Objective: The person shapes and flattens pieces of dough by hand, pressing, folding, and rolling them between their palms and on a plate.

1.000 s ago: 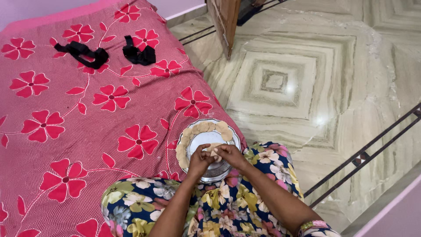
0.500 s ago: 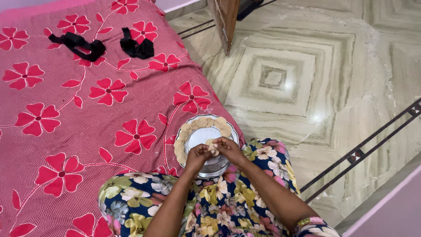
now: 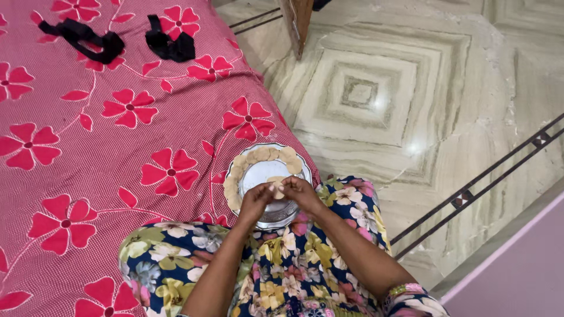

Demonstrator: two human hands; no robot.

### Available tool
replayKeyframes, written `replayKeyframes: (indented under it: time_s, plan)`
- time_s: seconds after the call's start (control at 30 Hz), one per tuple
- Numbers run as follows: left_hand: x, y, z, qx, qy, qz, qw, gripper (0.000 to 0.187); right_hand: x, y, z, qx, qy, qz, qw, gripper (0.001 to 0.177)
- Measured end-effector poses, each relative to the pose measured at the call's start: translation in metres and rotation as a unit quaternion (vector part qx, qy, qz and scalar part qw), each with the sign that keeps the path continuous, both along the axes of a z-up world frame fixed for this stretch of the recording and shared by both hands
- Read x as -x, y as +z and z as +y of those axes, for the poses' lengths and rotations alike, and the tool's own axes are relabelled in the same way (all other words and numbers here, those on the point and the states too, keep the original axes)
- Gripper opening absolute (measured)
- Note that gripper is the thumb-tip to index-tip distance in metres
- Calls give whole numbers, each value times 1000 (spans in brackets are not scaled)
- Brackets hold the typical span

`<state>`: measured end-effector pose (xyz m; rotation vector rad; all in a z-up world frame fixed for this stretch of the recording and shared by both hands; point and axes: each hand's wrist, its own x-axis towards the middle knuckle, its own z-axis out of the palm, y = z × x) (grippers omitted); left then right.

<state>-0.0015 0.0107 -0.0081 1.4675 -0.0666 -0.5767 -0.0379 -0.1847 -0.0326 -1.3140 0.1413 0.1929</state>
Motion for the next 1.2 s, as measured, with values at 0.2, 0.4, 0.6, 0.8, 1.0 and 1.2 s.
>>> replayKeyframes:
  time_s: [0.2, 0.4, 0.6, 0.8, 1.0, 1.2]
  plan:
    - [1, 7, -1, 5, 24, -34, 999, 18, -4, -7, 1, -26, 29, 1, 999, 23]
    - [8, -1, -4, 21, 31, 23, 999, 25, 0, -13, -1, -10, 35, 4, 999, 23]
    - [9, -10, -2, -44, 35, -23, 998, 25, 2, -9, 3, -3, 18, 13, 1000, 20]
    - [10, 1, -6, 55, 33, 61, 996, 21, -2, -11, -1, -3, 7, -17, 1000, 17]
    - [5, -12, -2, 63, 12, -20, 998, 12, 1, -1, -3, 64, 2, -36, 997, 10]
    - [2, -18, 1, 63, 31, 36, 997, 8, 9, 30, 1, -7, -14, 55, 998, 20]
